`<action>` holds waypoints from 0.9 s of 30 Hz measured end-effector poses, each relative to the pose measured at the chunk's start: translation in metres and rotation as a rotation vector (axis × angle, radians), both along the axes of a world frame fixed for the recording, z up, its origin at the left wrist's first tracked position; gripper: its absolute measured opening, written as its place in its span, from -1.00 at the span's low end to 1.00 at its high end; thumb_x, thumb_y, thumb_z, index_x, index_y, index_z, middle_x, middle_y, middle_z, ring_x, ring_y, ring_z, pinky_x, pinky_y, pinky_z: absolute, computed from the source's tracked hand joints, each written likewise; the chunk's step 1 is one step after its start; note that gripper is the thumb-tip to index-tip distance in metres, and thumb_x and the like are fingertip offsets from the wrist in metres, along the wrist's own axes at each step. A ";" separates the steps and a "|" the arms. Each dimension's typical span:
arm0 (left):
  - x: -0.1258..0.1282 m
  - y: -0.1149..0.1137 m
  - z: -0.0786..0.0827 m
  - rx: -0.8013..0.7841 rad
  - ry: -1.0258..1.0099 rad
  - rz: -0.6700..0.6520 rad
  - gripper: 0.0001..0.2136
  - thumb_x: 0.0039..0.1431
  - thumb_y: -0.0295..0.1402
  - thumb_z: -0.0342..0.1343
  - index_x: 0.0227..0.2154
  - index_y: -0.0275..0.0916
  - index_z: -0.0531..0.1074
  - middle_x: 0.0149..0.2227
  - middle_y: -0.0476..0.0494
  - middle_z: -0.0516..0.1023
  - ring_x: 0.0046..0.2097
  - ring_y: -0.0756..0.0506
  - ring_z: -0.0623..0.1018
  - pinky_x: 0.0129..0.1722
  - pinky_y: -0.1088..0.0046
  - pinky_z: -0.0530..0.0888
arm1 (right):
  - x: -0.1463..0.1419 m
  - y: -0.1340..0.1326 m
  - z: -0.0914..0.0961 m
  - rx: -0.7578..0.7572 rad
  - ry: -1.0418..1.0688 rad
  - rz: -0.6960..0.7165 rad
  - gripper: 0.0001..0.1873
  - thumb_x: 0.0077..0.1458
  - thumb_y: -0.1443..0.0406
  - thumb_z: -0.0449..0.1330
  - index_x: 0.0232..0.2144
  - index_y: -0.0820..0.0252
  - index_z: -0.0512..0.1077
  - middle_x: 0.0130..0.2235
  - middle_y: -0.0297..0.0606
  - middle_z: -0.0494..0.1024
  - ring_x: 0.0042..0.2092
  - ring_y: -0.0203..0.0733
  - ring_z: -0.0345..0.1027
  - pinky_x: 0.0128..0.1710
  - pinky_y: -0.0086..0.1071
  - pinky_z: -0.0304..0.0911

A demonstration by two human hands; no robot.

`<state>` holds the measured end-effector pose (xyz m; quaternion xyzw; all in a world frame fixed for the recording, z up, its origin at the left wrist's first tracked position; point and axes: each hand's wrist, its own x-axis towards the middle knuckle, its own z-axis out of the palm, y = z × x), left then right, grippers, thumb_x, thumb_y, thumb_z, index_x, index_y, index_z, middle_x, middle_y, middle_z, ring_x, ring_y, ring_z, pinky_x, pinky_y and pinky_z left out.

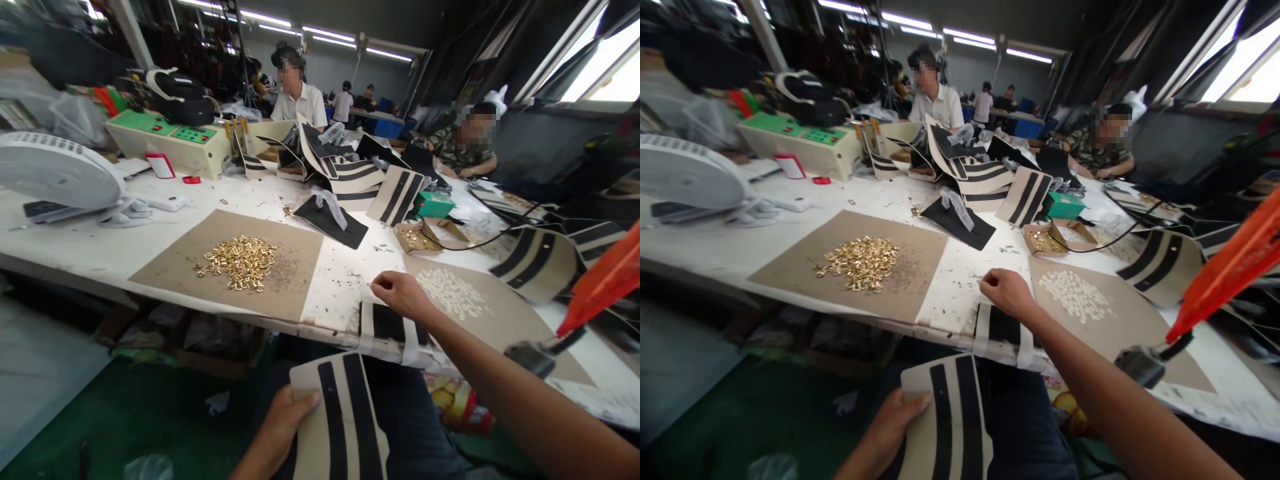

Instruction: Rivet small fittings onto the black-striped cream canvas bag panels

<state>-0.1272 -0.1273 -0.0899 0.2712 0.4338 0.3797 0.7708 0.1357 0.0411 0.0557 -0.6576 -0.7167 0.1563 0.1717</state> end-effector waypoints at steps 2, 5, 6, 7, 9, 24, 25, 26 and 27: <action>0.003 0.003 0.000 -0.007 -0.001 -0.026 -0.45 -0.06 -0.04 0.43 -0.13 -0.41 0.61 -0.25 -0.32 0.71 -0.25 -0.28 0.66 -0.14 0.21 0.53 | 0.032 -0.023 -0.001 0.004 -0.060 -0.051 -0.83 0.13 0.24 0.19 -0.42 0.13 0.57 -0.41 -0.33 0.60 -0.37 -0.21 0.42 -0.36 -0.39 0.15; 0.011 0.005 0.001 -0.016 0.007 -0.055 -0.45 -0.05 -0.05 0.43 -0.12 -0.40 0.60 -0.25 -0.32 0.71 -0.25 -0.28 0.66 -0.15 0.19 0.54 | 0.048 -0.051 -0.011 0.051 -0.164 -0.037 -0.85 0.13 0.23 0.20 -0.42 0.10 0.55 -0.36 -0.35 0.59 -0.34 -0.23 0.41 -0.35 -0.39 0.12; 0.014 0.005 0.003 -0.021 0.012 -0.061 -0.45 -0.06 -0.05 0.43 -0.12 -0.40 0.60 -0.25 -0.33 0.71 -0.26 -0.28 0.66 -0.15 0.19 0.54 | 0.048 -0.057 -0.015 0.071 -0.197 -0.017 -0.85 0.15 0.23 0.19 -0.40 0.10 0.54 -0.33 -0.34 0.59 -0.33 -0.24 0.41 -0.34 -0.39 0.11; 0.017 0.005 0.004 -0.026 0.018 -0.063 -0.46 -0.06 -0.05 0.43 -0.12 -0.40 0.60 -0.25 -0.32 0.71 -0.26 -0.28 0.66 -0.16 0.19 0.54 | 0.046 -0.061 -0.018 0.088 -0.230 0.003 -0.84 0.17 0.22 0.19 -0.39 0.10 0.54 -0.32 -0.33 0.58 -0.33 -0.24 0.41 -0.35 -0.39 0.09; 0.021 0.003 0.006 -0.034 0.033 -0.061 -0.47 -0.06 -0.06 0.43 -0.13 -0.39 0.60 -0.24 -0.31 0.72 -0.26 -0.28 0.67 -0.16 0.20 0.54 | 0.039 -0.066 -0.022 0.110 -0.301 0.058 -0.82 0.20 0.21 0.17 -0.38 0.10 0.52 -0.31 -0.31 0.57 -0.33 -0.23 0.40 -0.36 -0.37 0.05; 0.028 -0.002 0.008 0.020 0.086 -0.040 -0.52 0.01 -0.10 0.40 -0.13 -0.40 0.60 -0.25 -0.28 0.72 -0.26 -0.26 0.66 -0.17 0.24 0.53 | 0.035 -0.058 -0.011 -0.014 -0.286 0.158 -0.89 0.15 0.25 0.22 -0.30 0.05 0.57 -0.27 -0.31 0.59 -0.28 -0.16 0.43 -0.35 -0.36 0.10; 0.028 -0.002 0.007 0.015 0.086 -0.040 -0.51 -0.01 -0.09 0.41 -0.13 -0.39 0.60 -0.25 -0.29 0.72 -0.26 -0.27 0.66 -0.17 0.24 0.54 | 0.037 -0.058 -0.013 -0.017 -0.212 0.159 -0.89 0.14 0.27 0.23 -0.28 0.03 0.57 -0.26 -0.33 0.59 -0.27 -0.18 0.43 -0.32 -0.38 0.14; 0.028 -0.001 0.005 0.006 0.086 -0.038 -0.50 -0.03 -0.08 0.43 -0.14 -0.39 0.60 -0.25 -0.29 0.71 -0.26 -0.27 0.66 -0.17 0.23 0.54 | 0.040 -0.058 -0.016 -0.022 -0.135 0.170 -0.89 0.15 0.28 0.24 -0.28 0.02 0.58 -0.25 -0.35 0.58 -0.25 -0.20 0.44 -0.28 -0.40 0.17; 0.028 -0.001 0.003 -0.002 0.085 -0.038 -0.48 -0.05 -0.07 0.44 -0.14 -0.38 0.60 -0.25 -0.30 0.71 -0.26 -0.28 0.66 -0.17 0.23 0.54 | 0.043 -0.058 -0.018 -0.027 -0.070 0.186 -0.88 0.16 0.28 0.23 -0.28 0.02 0.59 -0.23 -0.36 0.58 -0.23 -0.22 0.44 -0.24 -0.41 0.20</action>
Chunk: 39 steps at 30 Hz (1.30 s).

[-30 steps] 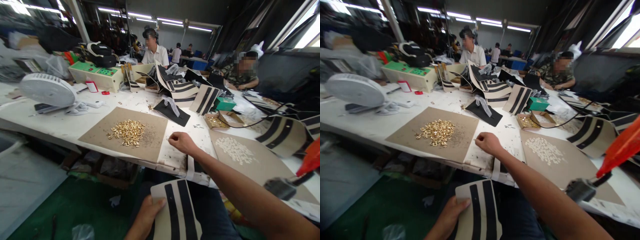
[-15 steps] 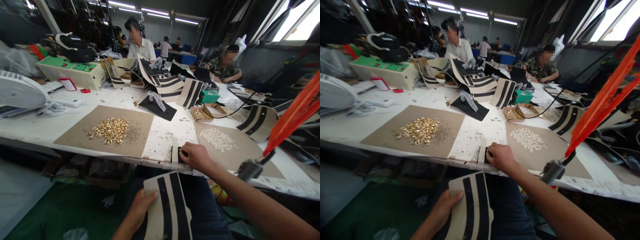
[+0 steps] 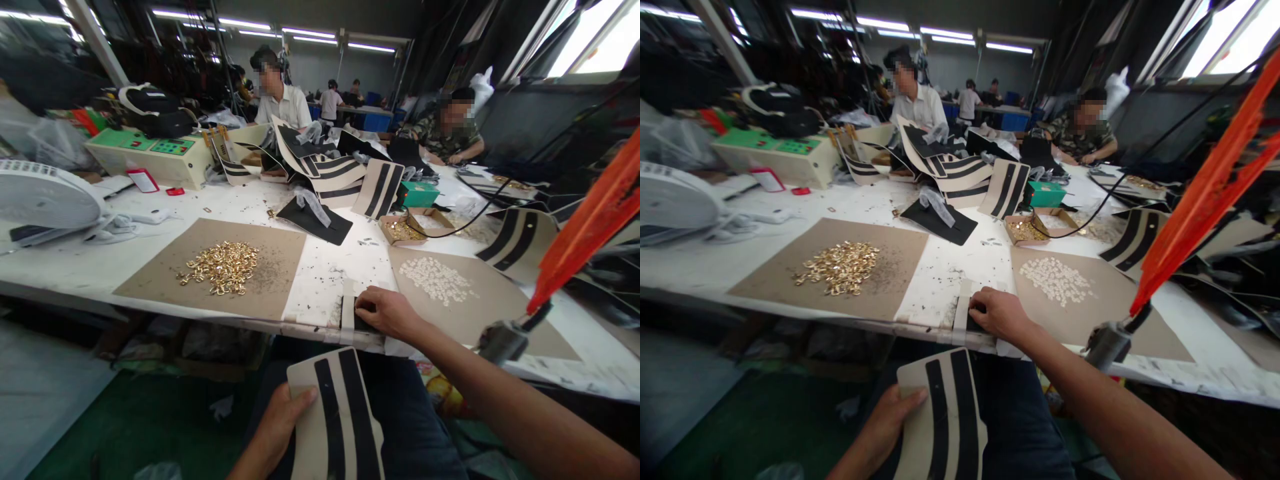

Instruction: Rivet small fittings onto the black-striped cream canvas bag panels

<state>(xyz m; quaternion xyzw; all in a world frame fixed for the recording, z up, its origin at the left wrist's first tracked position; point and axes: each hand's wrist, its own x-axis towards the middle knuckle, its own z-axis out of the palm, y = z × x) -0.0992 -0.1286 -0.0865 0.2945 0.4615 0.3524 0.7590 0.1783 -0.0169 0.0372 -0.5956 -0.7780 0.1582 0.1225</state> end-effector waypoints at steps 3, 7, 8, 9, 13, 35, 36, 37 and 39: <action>-0.001 0.000 -0.004 0.000 0.003 0.001 -0.47 -0.07 -0.05 0.44 -0.13 -0.36 0.61 -0.24 -0.31 0.71 -0.24 -0.29 0.66 -0.17 0.23 0.55 | 0.005 -0.001 -0.004 -0.009 0.082 0.037 -0.85 0.24 0.25 0.21 -0.25 0.01 0.61 -0.19 -0.35 0.57 -0.19 -0.23 0.45 -0.15 -0.42 0.25; -0.002 -0.001 -0.006 0.000 0.010 0.011 -0.49 -0.05 -0.05 0.43 -0.13 -0.35 0.61 -0.22 -0.31 0.71 -0.23 -0.30 0.66 -0.17 0.22 0.55 | 0.006 -0.002 -0.001 0.007 -0.003 0.076 -0.84 0.26 0.23 0.21 -0.20 -0.02 0.62 -0.18 -0.34 0.58 -0.20 -0.20 0.47 -0.17 -0.39 0.25; -0.002 -0.001 -0.006 -0.006 0.011 0.011 -0.49 -0.04 -0.05 0.42 -0.13 -0.34 0.61 -0.22 -0.31 0.72 -0.23 -0.30 0.67 -0.16 0.21 0.55 | 0.006 -0.002 0.000 0.008 -0.018 0.082 -0.83 0.26 0.23 0.22 -0.18 -0.03 0.62 -0.17 -0.34 0.58 -0.19 -0.20 0.47 -0.18 -0.39 0.25; -0.002 -0.001 -0.005 -0.010 0.013 0.010 -0.50 -0.03 -0.06 0.42 -0.12 -0.34 0.61 -0.21 -0.31 0.72 -0.23 -0.30 0.67 -0.16 0.20 0.56 | 0.006 -0.003 0.001 0.007 -0.027 0.084 -0.82 0.26 0.24 0.21 -0.17 -0.04 0.63 -0.16 -0.34 0.59 -0.18 -0.19 0.48 -0.19 -0.40 0.24; -0.002 0.000 -0.004 -0.002 0.031 0.005 -0.52 0.00 -0.07 0.41 -0.13 -0.35 0.60 -0.21 -0.31 0.72 -0.22 -0.30 0.67 -0.15 0.21 0.56 | 0.005 -0.002 0.001 -0.005 -0.057 0.051 -0.79 0.26 0.27 0.20 -0.17 -0.06 0.64 -0.16 -0.34 0.60 -0.15 -0.18 0.49 -0.18 -0.39 0.25; 0.001 0.007 0.079 0.007 0.130 -0.010 -0.54 0.01 -0.14 0.42 -0.11 -0.37 0.57 -0.28 -0.33 0.72 -0.34 -0.22 0.67 -0.33 0.32 0.57 | 0.013 -0.056 -0.003 -0.035 0.738 -0.287 -0.62 0.19 0.03 0.23 -0.11 0.16 0.58 -0.17 -0.21 0.64 -0.15 -0.06 0.50 -0.12 -0.27 0.37; 0.002 0.010 0.084 0.026 0.111 -0.025 -0.54 0.01 -0.15 0.42 -0.10 -0.37 0.56 -0.26 -0.33 0.72 -0.32 -0.23 0.68 -0.31 0.32 0.58 | 0.008 -0.067 -0.003 -0.050 0.777 -0.291 -0.59 0.18 0.01 0.25 -0.08 0.16 0.57 -0.17 -0.21 0.64 -0.16 -0.06 0.50 -0.13 -0.27 0.37; 0.005 0.012 0.090 0.043 0.088 -0.040 -0.54 0.02 -0.16 0.41 -0.08 -0.36 0.56 -0.23 -0.33 0.72 -0.29 -0.24 0.68 -0.28 0.31 0.58 | 0.003 -0.077 -0.002 -0.084 0.816 -0.291 -0.56 0.16 0.00 0.28 -0.04 0.15 0.55 -0.17 -0.22 0.63 -0.16 -0.06 0.50 -0.13 -0.28 0.37; 0.012 0.018 0.100 0.077 0.049 -0.059 -0.54 0.05 -0.19 0.40 -0.04 -0.35 0.56 -0.20 -0.33 0.72 -0.27 -0.24 0.69 -0.24 0.30 0.58 | -0.006 -0.091 -0.001 -0.218 0.923 -0.261 -0.51 0.15 -0.02 0.31 -0.01 0.15 0.53 -0.17 -0.23 0.63 -0.14 -0.05 0.50 -0.14 -0.28 0.39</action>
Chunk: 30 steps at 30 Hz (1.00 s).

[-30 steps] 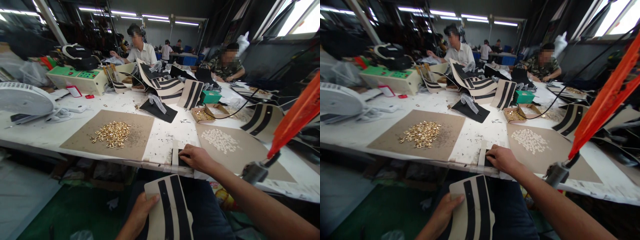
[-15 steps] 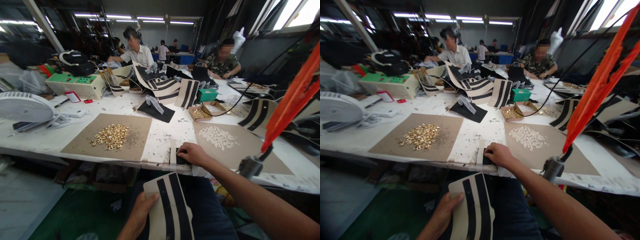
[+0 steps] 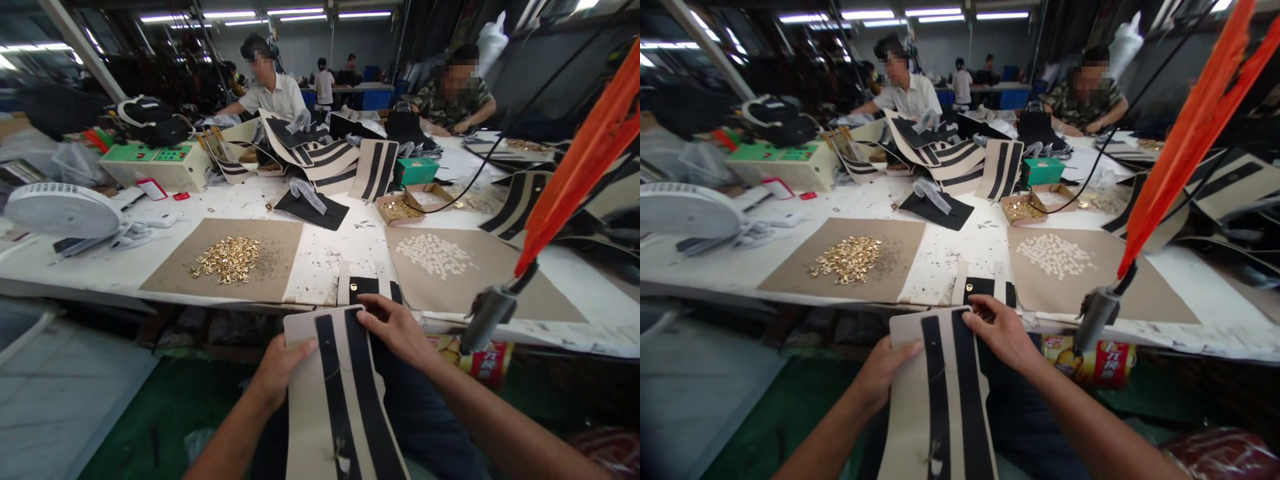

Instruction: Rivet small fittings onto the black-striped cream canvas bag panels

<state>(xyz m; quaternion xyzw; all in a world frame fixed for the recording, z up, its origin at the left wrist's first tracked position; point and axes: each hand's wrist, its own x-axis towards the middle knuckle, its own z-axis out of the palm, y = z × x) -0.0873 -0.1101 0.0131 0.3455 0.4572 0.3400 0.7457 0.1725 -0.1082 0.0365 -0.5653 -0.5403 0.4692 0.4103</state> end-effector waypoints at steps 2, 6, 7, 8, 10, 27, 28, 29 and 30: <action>0.010 0.006 0.010 0.020 -0.013 -0.009 -0.55 0.04 -0.20 0.41 -0.05 -0.34 0.57 -0.20 -0.32 0.72 -0.27 -0.23 0.69 -0.24 0.30 0.59 | -0.007 -0.008 0.001 -0.129 0.187 0.113 -0.52 0.14 -0.04 0.32 -0.06 0.18 0.55 -0.17 -0.21 0.65 -0.14 -0.03 0.53 -0.16 -0.27 0.42; 0.032 0.014 0.024 0.018 0.040 0.039 -0.52 -0.07 -0.20 0.47 -0.11 -0.36 0.59 -0.25 -0.31 0.72 -0.32 -0.23 0.68 -0.28 0.29 0.59 | -0.014 -0.010 0.001 -0.288 0.425 0.135 -0.51 0.03 -0.03 0.41 -0.18 0.24 0.57 -0.22 -0.15 0.68 -0.19 0.04 0.58 -0.19 -0.21 0.48; 0.036 0.015 0.025 0.012 0.054 0.051 -0.51 -0.09 -0.19 0.48 -0.11 -0.36 0.59 -0.25 -0.32 0.73 -0.32 -0.24 0.68 -0.28 0.28 0.60 | -0.015 -0.010 0.001 -0.288 0.407 0.096 -0.52 0.00 -0.02 0.42 -0.19 0.25 0.57 -0.23 -0.15 0.68 -0.20 0.05 0.58 -0.19 -0.21 0.49; 0.040 0.016 0.025 0.009 0.063 0.054 -0.50 -0.11 -0.19 0.49 -0.11 -0.37 0.59 -0.24 -0.32 0.73 -0.30 -0.26 0.69 -0.26 0.25 0.60 | -0.015 -0.009 0.000 -0.279 0.359 0.060 -0.53 0.00 -0.01 0.42 -0.22 0.24 0.57 -0.23 -0.15 0.69 -0.21 0.06 0.59 -0.20 -0.21 0.50; 0.046 0.018 0.022 0.021 0.074 0.034 -0.48 -0.13 -0.20 0.50 -0.11 -0.37 0.60 -0.20 -0.34 0.73 -0.24 -0.30 0.70 -0.19 0.19 0.61 | -0.014 -0.008 -0.003 -0.235 0.208 0.011 -0.59 0.04 0.01 0.38 -0.26 0.23 0.57 -0.24 -0.15 0.69 -0.21 0.07 0.59 -0.24 -0.22 0.51; 0.085 0.128 0.018 0.473 0.588 -0.196 -0.76 0.03 -0.30 0.31 -0.23 -0.25 0.67 -0.20 -0.17 0.74 -0.15 -0.28 0.68 -0.12 0.25 0.55 | 0.013 0.069 -0.008 -0.053 -0.585 -0.156 -0.73 0.19 0.09 0.23 -0.33 0.14 0.61 -0.32 -0.16 0.68 -0.24 0.05 0.57 -0.27 -0.29 0.36; 0.086 0.131 0.016 0.470 0.590 -0.205 -0.77 0.04 -0.30 0.30 -0.24 -0.26 0.67 -0.20 -0.17 0.74 -0.16 -0.28 0.68 -0.12 0.25 0.55 | 0.013 0.072 -0.008 -0.049 -0.596 -0.147 -0.73 0.21 0.10 0.22 -0.33 0.14 0.61 -0.31 -0.17 0.68 -0.24 0.04 0.57 -0.27 -0.30 0.36; 0.087 0.133 0.015 0.466 0.592 -0.214 -0.78 0.04 -0.29 0.30 -0.25 -0.26 0.67 -0.21 -0.16 0.74 -0.16 -0.28 0.67 -0.12 0.25 0.54 | 0.014 0.074 -0.009 -0.046 -0.604 -0.140 -0.73 0.21 0.10 0.21 -0.33 0.13 0.61 -0.31 -0.18 0.68 -0.25 0.03 0.56 -0.27 -0.30 0.35; 0.088 0.135 0.014 0.463 0.596 -0.221 -0.78 0.04 -0.29 0.29 -0.26 -0.26 0.67 -0.21 -0.16 0.74 -0.16 -0.28 0.67 -0.13 0.25 0.54 | 0.014 0.075 -0.009 -0.045 -0.613 -0.134 -0.73 0.22 0.10 0.21 -0.33 0.12 0.61 -0.32 -0.19 0.68 -0.25 0.03 0.56 -0.28 -0.31 0.34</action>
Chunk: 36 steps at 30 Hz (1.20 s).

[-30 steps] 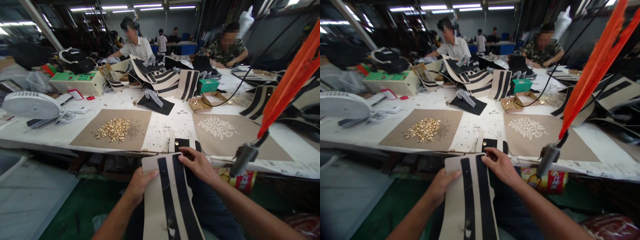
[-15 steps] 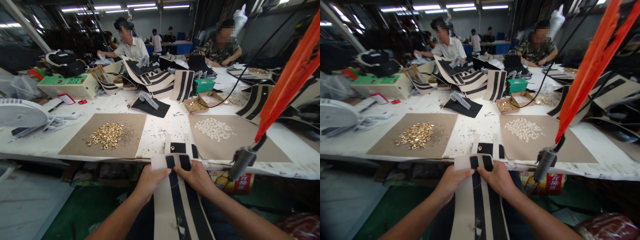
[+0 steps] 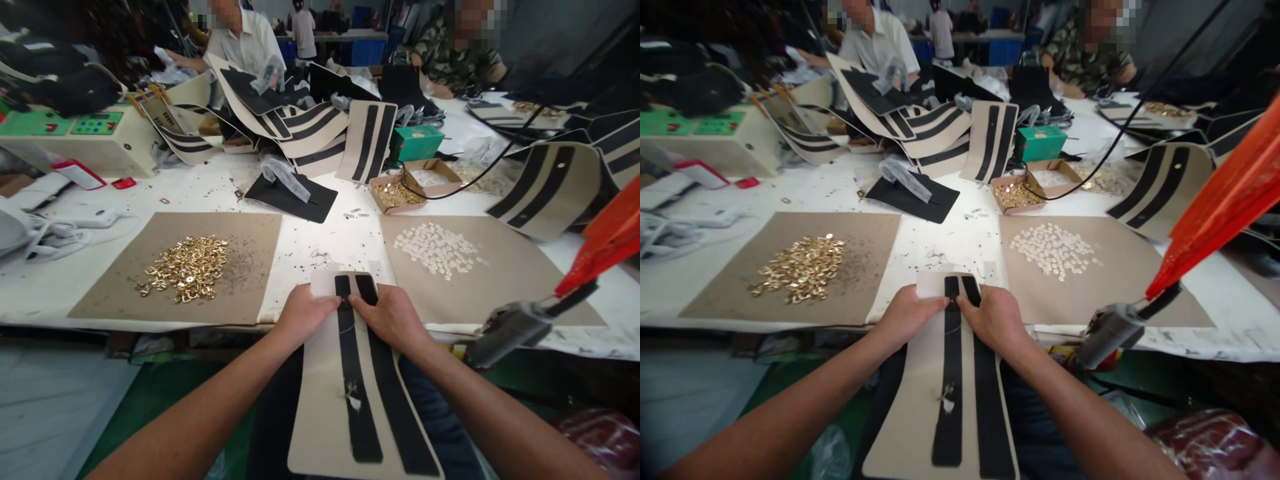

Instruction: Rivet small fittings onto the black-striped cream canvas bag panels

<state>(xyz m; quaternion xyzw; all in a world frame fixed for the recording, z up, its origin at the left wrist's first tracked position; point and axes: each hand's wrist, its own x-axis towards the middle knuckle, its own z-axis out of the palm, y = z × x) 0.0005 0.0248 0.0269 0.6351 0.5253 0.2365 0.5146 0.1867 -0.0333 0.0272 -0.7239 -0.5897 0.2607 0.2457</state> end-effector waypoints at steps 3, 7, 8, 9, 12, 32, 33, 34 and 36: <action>0.001 0.003 -0.003 0.003 0.021 -0.013 -0.81 0.05 -0.31 0.28 -0.28 -0.24 0.67 -0.23 -0.15 0.74 -0.18 -0.28 0.67 -0.13 0.26 0.54 | 0.000 0.003 -0.001 -0.013 -0.019 0.008 -0.75 0.22 0.11 0.21 -0.34 0.11 0.59 -0.31 -0.21 0.68 -0.25 0.03 0.56 -0.28 -0.30 0.34; 0.002 0.007 -0.005 0.006 0.027 -0.031 -0.82 0.08 -0.31 0.27 -0.28 -0.23 0.67 -0.23 -0.15 0.74 -0.18 -0.27 0.68 -0.16 0.28 0.53 | 0.000 0.006 0.000 -0.047 -0.061 0.011 -0.75 0.22 0.12 0.20 -0.34 0.12 0.59 -0.31 -0.18 0.68 -0.25 0.03 0.56 -0.28 -0.30 0.33; 0.002 0.007 -0.005 0.005 0.024 -0.031 -0.81 0.07 -0.31 0.27 -0.27 -0.24 0.67 -0.23 -0.15 0.74 -0.18 -0.27 0.68 -0.16 0.27 0.53 | 0.000 0.008 0.000 -0.052 -0.074 0.011 -0.75 0.22 0.12 0.20 -0.35 0.12 0.59 -0.31 -0.17 0.68 -0.26 0.03 0.56 -0.29 -0.30 0.32; 0.002 0.008 -0.005 0.005 0.023 -0.028 -0.80 0.07 -0.30 0.27 -0.26 -0.24 0.67 -0.23 -0.16 0.74 -0.18 -0.27 0.68 -0.16 0.27 0.53 | 0.000 0.009 0.000 -0.056 -0.086 0.012 -0.74 0.21 0.12 0.21 -0.36 0.12 0.59 -0.31 -0.17 0.68 -0.26 0.03 0.55 -0.29 -0.30 0.31; 0.003 0.009 -0.006 0.012 0.024 -0.017 -0.78 0.06 -0.30 0.27 -0.24 -0.26 0.67 -0.22 -0.18 0.74 -0.18 -0.27 0.67 -0.14 0.26 0.53 | -0.001 0.011 -0.001 -0.075 -0.113 0.015 -0.73 0.22 0.11 0.21 -0.33 0.13 0.60 -0.31 -0.16 0.68 -0.26 0.03 0.55 -0.29 -0.30 0.30; 0.003 -0.008 0.008 0.733 0.426 -0.024 -0.24 0.01 -0.34 0.38 0.28 -0.20 0.24 0.29 -0.36 0.37 0.30 -0.39 0.35 0.26 0.00 0.33 | -0.004 0.017 0.001 -0.129 -0.271 0.010 -0.66 0.19 0.05 0.23 -0.17 0.16 0.59 -0.21 -0.05 0.67 -0.18 0.08 0.54 -0.26 -0.28 0.27; 0.004 -0.010 0.008 0.793 0.404 -0.095 -0.28 0.02 -0.38 0.37 0.27 -0.20 0.26 0.31 -0.34 0.35 0.32 -0.37 0.32 0.30 0.01 0.29 | -0.004 0.017 0.002 -0.130 -0.270 0.011 -0.66 0.19 0.05 0.22 -0.18 0.16 0.60 -0.21 -0.06 0.67 -0.18 0.07 0.54 -0.27 -0.28 0.26; 0.005 -0.012 0.007 0.803 0.378 -0.170 -0.35 0.04 -0.39 0.35 0.22 -0.20 0.32 0.28 -0.31 0.38 0.30 -0.34 0.34 0.31 0.03 0.30 | -0.004 0.017 0.002 -0.129 -0.267 0.014 -0.67 0.19 0.06 0.21 -0.18 0.15 0.60 -0.22 -0.06 0.67 -0.18 0.07 0.54 -0.28 -0.28 0.26; 0.008 -0.014 0.001 0.751 0.324 -0.261 -0.56 0.08 -0.38 0.32 0.06 -0.20 0.46 0.16 -0.27 0.50 0.21 -0.30 0.45 0.25 0.07 0.38 | -0.005 0.018 0.003 -0.121 -0.257 0.025 -0.68 0.20 0.07 0.20 -0.19 0.13 0.61 -0.22 -0.08 0.67 -0.19 0.07 0.55 -0.30 -0.29 0.25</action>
